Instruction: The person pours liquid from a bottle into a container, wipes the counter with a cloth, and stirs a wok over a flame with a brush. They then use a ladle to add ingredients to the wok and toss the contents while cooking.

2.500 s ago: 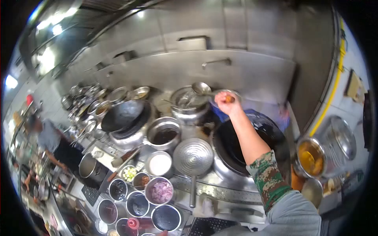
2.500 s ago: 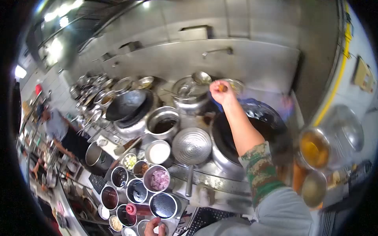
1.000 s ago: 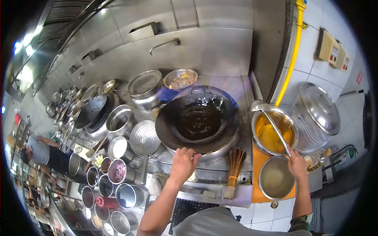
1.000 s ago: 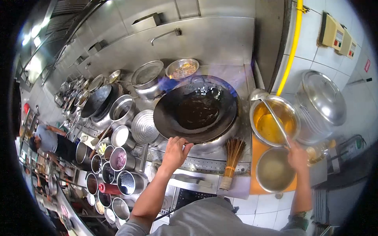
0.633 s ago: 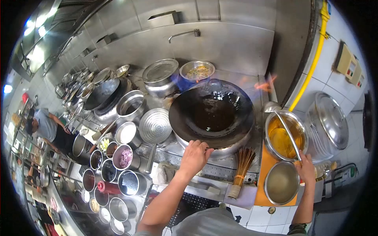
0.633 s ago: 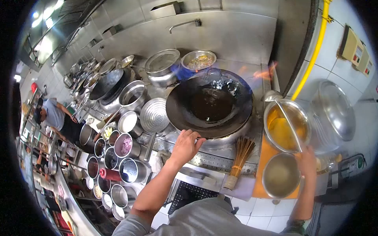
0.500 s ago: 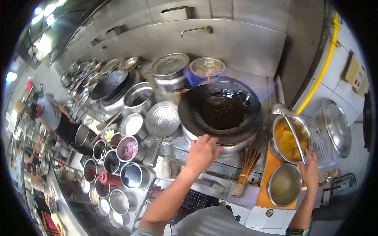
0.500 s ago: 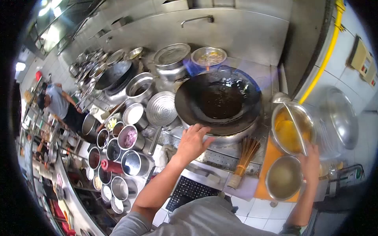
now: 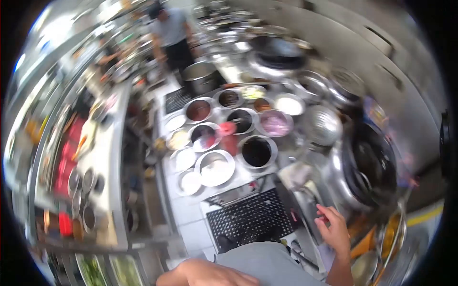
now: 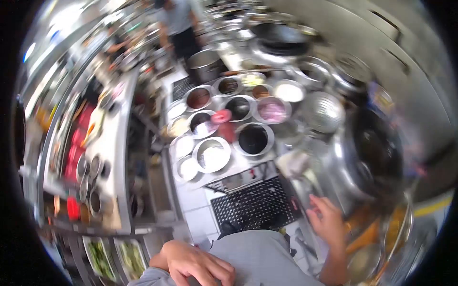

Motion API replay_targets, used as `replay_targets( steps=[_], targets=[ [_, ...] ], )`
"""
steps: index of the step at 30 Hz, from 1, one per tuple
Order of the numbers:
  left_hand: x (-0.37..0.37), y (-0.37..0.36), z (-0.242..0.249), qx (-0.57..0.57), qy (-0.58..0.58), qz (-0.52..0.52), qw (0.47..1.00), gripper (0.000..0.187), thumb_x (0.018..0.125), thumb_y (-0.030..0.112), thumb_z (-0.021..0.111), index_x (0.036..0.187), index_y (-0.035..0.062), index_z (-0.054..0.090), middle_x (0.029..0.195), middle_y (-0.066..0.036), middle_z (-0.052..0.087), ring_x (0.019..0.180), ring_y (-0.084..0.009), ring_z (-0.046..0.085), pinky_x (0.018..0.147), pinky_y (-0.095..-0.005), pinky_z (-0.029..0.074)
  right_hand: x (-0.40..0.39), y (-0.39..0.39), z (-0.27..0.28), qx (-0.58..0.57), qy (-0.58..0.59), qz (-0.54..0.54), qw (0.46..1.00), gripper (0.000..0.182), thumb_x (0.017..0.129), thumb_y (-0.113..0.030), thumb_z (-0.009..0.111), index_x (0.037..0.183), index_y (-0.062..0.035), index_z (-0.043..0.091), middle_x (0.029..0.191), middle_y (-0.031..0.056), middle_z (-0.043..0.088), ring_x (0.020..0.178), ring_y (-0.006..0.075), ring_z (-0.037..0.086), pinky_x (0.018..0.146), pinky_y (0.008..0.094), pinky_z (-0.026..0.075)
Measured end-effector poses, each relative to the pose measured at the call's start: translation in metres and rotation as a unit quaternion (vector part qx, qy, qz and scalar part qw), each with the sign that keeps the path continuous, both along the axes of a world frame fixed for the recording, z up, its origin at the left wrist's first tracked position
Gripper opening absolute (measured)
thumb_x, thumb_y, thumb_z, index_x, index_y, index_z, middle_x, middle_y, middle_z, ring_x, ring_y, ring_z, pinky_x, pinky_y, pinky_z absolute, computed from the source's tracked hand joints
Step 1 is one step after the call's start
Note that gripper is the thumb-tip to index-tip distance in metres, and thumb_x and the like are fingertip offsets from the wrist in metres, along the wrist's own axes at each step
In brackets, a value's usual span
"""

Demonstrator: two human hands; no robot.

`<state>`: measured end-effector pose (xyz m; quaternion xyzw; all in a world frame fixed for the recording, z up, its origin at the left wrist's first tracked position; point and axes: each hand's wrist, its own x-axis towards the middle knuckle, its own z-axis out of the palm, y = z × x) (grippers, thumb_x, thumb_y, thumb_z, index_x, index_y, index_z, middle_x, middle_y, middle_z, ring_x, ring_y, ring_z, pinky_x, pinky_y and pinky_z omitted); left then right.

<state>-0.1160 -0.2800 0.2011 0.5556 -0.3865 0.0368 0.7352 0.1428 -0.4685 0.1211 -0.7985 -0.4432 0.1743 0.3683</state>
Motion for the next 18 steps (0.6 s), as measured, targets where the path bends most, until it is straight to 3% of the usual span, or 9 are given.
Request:
replay_targets(
  steps=[2,4,6,12,14,16,18],
  targets=[
    [-0.047,-0.003,0.000,-0.002,0.000,0.082,0.997,0.040,0.093,0.037,0.064,0.099,-0.0022,0.065,0.103,-0.017,0.062,0.089,-0.0332,0.059,0.078,-0.0428,0.047,-0.028,0.045,0.004,-0.039,0.005,0.099,0.994,0.040,0.082,-0.007,0.068,0.121,-0.0027,0.062,0.100,0.0128,0.066,0.081,0.0230,0.065,0.075,0.0310,0.052],
    [-0.083,-0.006,-0.004,0.016,-0.004,0.101,0.995,0.042,0.091,0.040,0.066,0.098,-0.0018,0.065,0.100,-0.017,0.062,0.088,-0.0344,0.059,0.077,-0.0432,0.047,-0.052,0.082,0.000,-0.041,-0.019,0.197,0.979,0.042,0.082,-0.008,0.068,0.123,-0.0032,0.061,0.100,0.0122,0.065,0.082,0.0221,0.065,0.075,0.0314,0.051],
    [-0.115,-0.014,-0.010,0.017,-0.006,0.153,0.988,0.043,0.091,0.040,0.067,0.098,-0.0018,0.065,0.099,-0.017,0.062,0.088,-0.0353,0.058,0.078,-0.0437,0.046,-0.080,0.112,-0.001,-0.079,0.028,0.273,0.958,0.045,0.081,-0.009,0.069,0.125,-0.0042,0.060,0.100,0.0118,0.064,0.080,0.0223,0.065,0.075,0.0317,0.052],
    [-0.183,-0.033,-0.009,-0.001,-0.009,0.300,0.954,0.044,0.090,0.042,0.067,0.098,-0.0009,0.065,0.098,-0.016,0.062,0.090,-0.0361,0.059,0.080,-0.0451,0.046,-0.152,0.165,-0.023,-0.103,0.024,0.415,0.904,0.047,0.082,-0.010,0.071,0.127,-0.0057,0.059,0.100,0.0112,0.064,0.076,0.0209,0.065,0.073,0.0314,0.053],
    [-0.202,-0.032,-0.014,0.003,-0.003,0.315,0.949,0.045,0.090,0.043,0.067,0.099,-0.0003,0.066,0.099,-0.015,0.063,0.091,-0.0357,0.059,0.082,-0.0450,0.045,-0.172,0.171,-0.030,-0.117,0.047,0.441,0.889,0.046,0.083,-0.012,0.070,0.127,-0.0059,0.059,0.101,0.0118,0.064,0.078,0.0208,0.066,0.073,0.0315,0.053],
    [-0.219,-0.026,-0.023,0.116,0.079,0.187,0.972,0.043,0.091,0.036,0.065,0.109,-0.0021,0.061,0.109,-0.016,0.061,0.103,-0.0326,0.057,0.096,-0.0463,0.041,-0.182,0.174,-0.032,-0.140,0.045,0.455,0.878,0.046,0.084,-0.012,0.070,0.128,-0.0059,0.059,0.101,0.0122,0.064,0.079,0.0208,0.067,0.073,0.0315,0.053],
    [-0.225,-0.029,-0.029,0.083,0.087,0.199,0.973,0.053,0.089,0.045,0.066,0.112,-0.0022,0.061,0.115,-0.016,0.058,0.108,-0.0349,0.054,0.096,-0.0465,0.041,-0.183,0.175,-0.036,-0.171,0.040,0.469,0.866,0.048,0.084,-0.013,0.070,0.130,-0.0060,0.057,0.104,0.0136,0.064,0.082,0.0201,0.068,0.075,0.0321,0.054]
  ],
)
